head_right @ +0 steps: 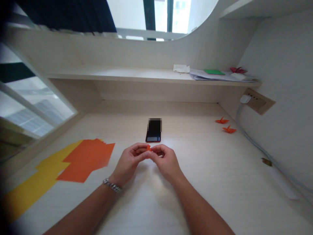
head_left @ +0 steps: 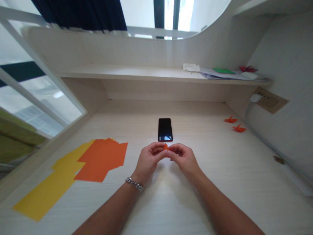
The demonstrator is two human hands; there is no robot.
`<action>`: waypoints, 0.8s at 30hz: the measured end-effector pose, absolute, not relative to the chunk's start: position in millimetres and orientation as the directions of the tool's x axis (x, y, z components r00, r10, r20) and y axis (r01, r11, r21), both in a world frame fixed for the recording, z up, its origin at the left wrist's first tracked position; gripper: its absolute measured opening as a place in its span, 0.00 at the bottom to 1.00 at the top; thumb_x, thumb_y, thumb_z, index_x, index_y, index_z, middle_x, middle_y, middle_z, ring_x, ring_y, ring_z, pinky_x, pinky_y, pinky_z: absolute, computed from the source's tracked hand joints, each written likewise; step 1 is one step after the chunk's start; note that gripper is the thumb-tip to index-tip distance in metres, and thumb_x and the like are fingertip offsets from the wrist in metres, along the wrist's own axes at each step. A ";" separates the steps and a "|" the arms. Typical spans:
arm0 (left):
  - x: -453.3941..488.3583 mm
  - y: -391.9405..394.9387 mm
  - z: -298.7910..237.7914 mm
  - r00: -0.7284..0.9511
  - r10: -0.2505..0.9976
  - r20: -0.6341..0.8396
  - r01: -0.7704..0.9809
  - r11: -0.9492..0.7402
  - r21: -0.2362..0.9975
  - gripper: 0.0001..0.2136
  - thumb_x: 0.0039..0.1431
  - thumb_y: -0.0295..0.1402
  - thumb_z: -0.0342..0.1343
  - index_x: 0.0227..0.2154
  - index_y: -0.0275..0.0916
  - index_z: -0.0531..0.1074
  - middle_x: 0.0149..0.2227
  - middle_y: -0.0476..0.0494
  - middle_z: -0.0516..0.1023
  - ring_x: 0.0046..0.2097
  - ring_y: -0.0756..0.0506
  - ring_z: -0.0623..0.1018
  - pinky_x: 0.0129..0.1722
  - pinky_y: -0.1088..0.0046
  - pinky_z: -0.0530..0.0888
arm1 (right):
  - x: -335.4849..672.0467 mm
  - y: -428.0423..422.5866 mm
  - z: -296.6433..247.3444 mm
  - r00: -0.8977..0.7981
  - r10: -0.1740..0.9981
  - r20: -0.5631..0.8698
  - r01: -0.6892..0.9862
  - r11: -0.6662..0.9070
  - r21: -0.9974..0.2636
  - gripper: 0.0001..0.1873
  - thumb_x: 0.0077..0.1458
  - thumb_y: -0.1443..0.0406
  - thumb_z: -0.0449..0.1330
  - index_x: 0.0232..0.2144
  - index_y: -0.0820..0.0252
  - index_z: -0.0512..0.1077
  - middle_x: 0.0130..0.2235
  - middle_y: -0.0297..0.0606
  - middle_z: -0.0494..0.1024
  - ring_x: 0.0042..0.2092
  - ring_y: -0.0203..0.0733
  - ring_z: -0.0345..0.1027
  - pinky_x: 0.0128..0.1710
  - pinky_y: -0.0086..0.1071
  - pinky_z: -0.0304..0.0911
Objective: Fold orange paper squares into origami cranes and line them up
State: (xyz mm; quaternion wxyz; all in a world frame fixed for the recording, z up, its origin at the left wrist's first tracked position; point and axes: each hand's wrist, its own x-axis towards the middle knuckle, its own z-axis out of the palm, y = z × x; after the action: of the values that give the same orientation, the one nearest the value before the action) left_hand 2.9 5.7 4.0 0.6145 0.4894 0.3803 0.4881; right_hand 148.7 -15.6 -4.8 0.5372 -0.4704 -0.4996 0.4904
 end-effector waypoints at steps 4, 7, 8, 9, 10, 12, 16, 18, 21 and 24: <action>3.2 6.6 1.2 0.214 0.977 0.010 -0.235 0.042 0.971 0.11 0.44 0.32 0.66 0.32 0.36 0.75 0.33 0.44 0.79 0.35 0.48 0.77 0.37 0.71 0.74 | 147.8 -17.1 -5.2 -0.003 0.996 0.084 -0.085 0.084 -0.993 0.13 0.42 0.62 0.68 0.33 0.60 0.74 0.31 0.37 0.77 0.33 0.40 0.70 0.34 0.33 0.66; 3.3 5.9 1.0 0.265 0.964 -0.026 -0.206 0.083 0.975 0.10 0.48 0.34 0.64 0.32 0.35 0.76 0.32 0.43 0.78 0.33 0.48 0.76 0.35 0.73 0.73 | 148.7 -17.0 -5.9 0.007 0.998 0.059 -0.105 0.059 -0.993 0.12 0.42 0.64 0.68 0.31 0.60 0.72 0.28 0.36 0.77 0.30 0.39 0.71 0.32 0.32 0.66; 3.3 5.7 1.2 0.278 0.960 -0.031 -0.194 0.088 0.977 0.09 0.49 0.35 0.63 0.31 0.35 0.76 0.31 0.44 0.78 0.32 0.49 0.76 0.33 0.74 0.73 | 149.1 -16.9 -5.7 0.002 0.999 0.047 -0.105 0.047 -0.993 0.13 0.41 0.64 0.68 0.31 0.60 0.72 0.28 0.35 0.77 0.30 0.39 0.71 0.31 0.32 0.66; 3.2 5.6 1.5 0.286 0.958 -0.032 -0.187 0.088 0.978 0.08 0.50 0.35 0.63 0.30 0.35 0.75 0.29 0.44 0.77 0.31 0.49 0.75 0.32 0.75 0.73 | 149.3 -16.9 -5.3 -0.005 0.999 0.036 -0.103 0.036 -0.994 0.13 0.41 0.65 0.68 0.31 0.60 0.71 0.27 0.35 0.77 0.29 0.39 0.71 0.31 0.32 0.66; 3.1 5.4 1.8 0.289 0.957 -0.028 -0.190 0.086 0.978 0.08 0.50 0.35 0.62 0.28 0.35 0.75 0.28 0.45 0.76 0.30 0.50 0.74 0.31 0.75 0.72 | 149.4 -17.0 -4.6 -0.012 0.999 0.031 -0.099 0.030 -0.995 0.13 0.40 0.65 0.68 0.32 0.60 0.71 0.27 0.35 0.77 0.29 0.39 0.71 0.30 0.32 0.65; 3.4 5.0 2.5 0.285 0.958 -0.022 -0.217 0.087 0.972 0.08 0.51 0.35 0.62 0.27 0.35 0.74 0.27 0.47 0.75 0.29 0.51 0.73 0.31 0.76 0.72 | 149.1 -17.4 -2.8 -0.014 0.999 0.038 -0.098 0.037 -0.994 0.13 0.41 0.65 0.68 0.31 0.60 0.71 0.27 0.35 0.77 0.29 0.39 0.71 0.30 0.31 0.65; 4.3 3.6 3.1 0.289 0.955 -0.062 -0.293 0.150 0.944 0.08 0.51 0.34 0.62 0.33 0.35 0.75 0.32 0.45 0.77 0.33 0.50 0.75 0.36 0.72 0.74 | 148.9 -17.8 -0.9 0.044 0.996 0.078 -0.109 0.082 -0.991 0.11 0.41 0.65 0.68 0.30 0.60 0.72 0.27 0.34 0.76 0.29 0.38 0.70 0.31 0.31 0.65; 4.1 3.5 3.0 0.295 0.953 -0.070 -0.329 0.170 0.929 0.09 0.50 0.33 0.63 0.35 0.36 0.75 0.34 0.44 0.77 0.35 0.49 0.76 0.38 0.71 0.74 | 149.4 -17.3 -1.2 0.049 0.994 0.094 -0.114 0.099 -0.989 0.11 0.41 0.64 0.68 0.30 0.59 0.73 0.28 0.34 0.76 0.30 0.38 0.69 0.31 0.31 0.65; 2.7 4.4 3.1 0.297 0.951 -0.088 -0.389 0.205 0.898 0.10 0.48 0.32 0.64 0.34 0.35 0.75 0.32 0.44 0.78 0.33 0.50 0.76 0.36 0.72 0.74 | 150.2 -16.0 -2.3 0.004 0.996 0.094 -0.144 0.094 -0.985 0.09 0.45 0.62 0.65 0.31 0.60 0.73 0.28 0.35 0.76 0.29 0.37 0.68 0.29 0.30 0.65; 1.4 5.0 4.5 0.330 0.937 -0.111 -0.424 0.253 0.870 0.10 0.49 0.32 0.64 0.35 0.34 0.75 0.32 0.43 0.77 0.32 0.50 0.76 0.34 0.72 0.74 | 150.5 -15.2 -3.1 -0.025 0.995 0.096 -0.170 0.091 -0.981 0.08 0.48 0.62 0.63 0.30 0.60 0.73 0.28 0.34 0.74 0.29 0.36 0.68 0.27 0.30 0.66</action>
State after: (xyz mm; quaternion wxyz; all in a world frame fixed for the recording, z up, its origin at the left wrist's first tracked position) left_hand 1.4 5.0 4.5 0.7184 0.3862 0.3322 0.4738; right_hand 150.5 -15.2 -3.1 0.5552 -0.4235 -0.4870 0.5246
